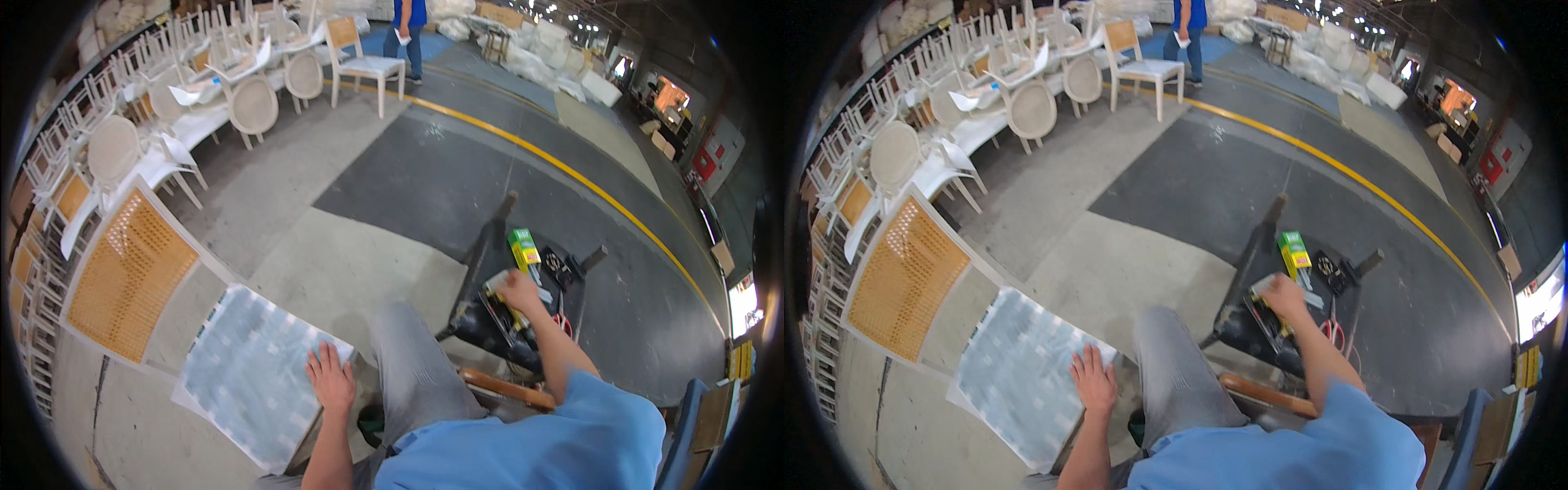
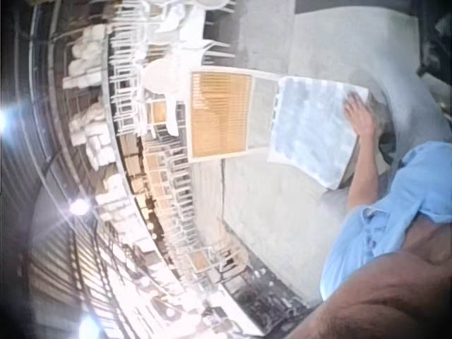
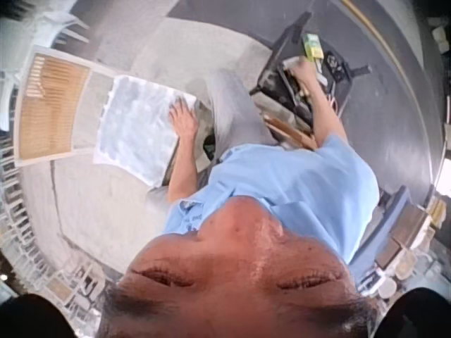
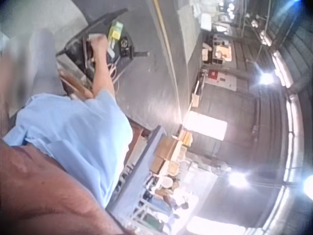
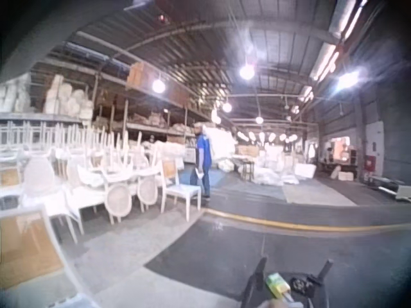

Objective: The person weaves green plastic strips into a white chair seat frame, then staples the edges using a handheld stapler. They place a translucent sheet over the seat and staple it in place, then move the finished chair aside.

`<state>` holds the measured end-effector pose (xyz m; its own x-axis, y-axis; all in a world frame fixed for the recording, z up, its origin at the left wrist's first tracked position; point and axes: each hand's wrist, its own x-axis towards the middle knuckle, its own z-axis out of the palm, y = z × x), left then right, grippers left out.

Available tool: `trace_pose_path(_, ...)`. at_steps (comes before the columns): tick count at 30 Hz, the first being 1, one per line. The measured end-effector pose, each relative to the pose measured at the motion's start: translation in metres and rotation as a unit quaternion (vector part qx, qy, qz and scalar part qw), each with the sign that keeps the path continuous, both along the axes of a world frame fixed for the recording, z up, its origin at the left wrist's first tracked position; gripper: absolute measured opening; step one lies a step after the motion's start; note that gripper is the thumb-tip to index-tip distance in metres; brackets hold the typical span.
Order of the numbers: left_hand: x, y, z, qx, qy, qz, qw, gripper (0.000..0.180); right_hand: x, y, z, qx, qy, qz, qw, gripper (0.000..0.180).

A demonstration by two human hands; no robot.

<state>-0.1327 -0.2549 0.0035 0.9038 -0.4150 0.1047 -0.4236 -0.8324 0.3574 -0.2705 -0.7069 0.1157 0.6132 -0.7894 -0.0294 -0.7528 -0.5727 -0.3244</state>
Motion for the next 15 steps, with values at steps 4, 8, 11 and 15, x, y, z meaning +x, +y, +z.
trace_pose_path(4, 0.004, 0.017, 0.002, 0.016, -0.001, 0.014, 1.0, 0.067, -0.031, -0.017, -0.021, 0.098, 0.138, -0.03, 0.985, 0.062)
trace_pose_path(8, 0.004, 0.023, 0.003, 0.02, -0.001, 0.019, 1.0, 0.069, -0.022, -0.009, -0.046, 0.184, 0.077, -0.059, 0.978, 0.071)
trace_pose_path(11, 0.004, 0.02, 0.005, 0.001, 0.007, 0.017, 1.0, 0.067, -0.018, -0.012, -0.05, 0.147, 0.067, -0.069, 0.984, 0.073)
trace_pose_path(15, 0.009, 0.022, -0.008, -0.019, -0.022, 0.023, 0.999, 0.062, -0.011, -0.019, -0.045, 0.105, 0.048, -0.033, 0.993, 0.065)
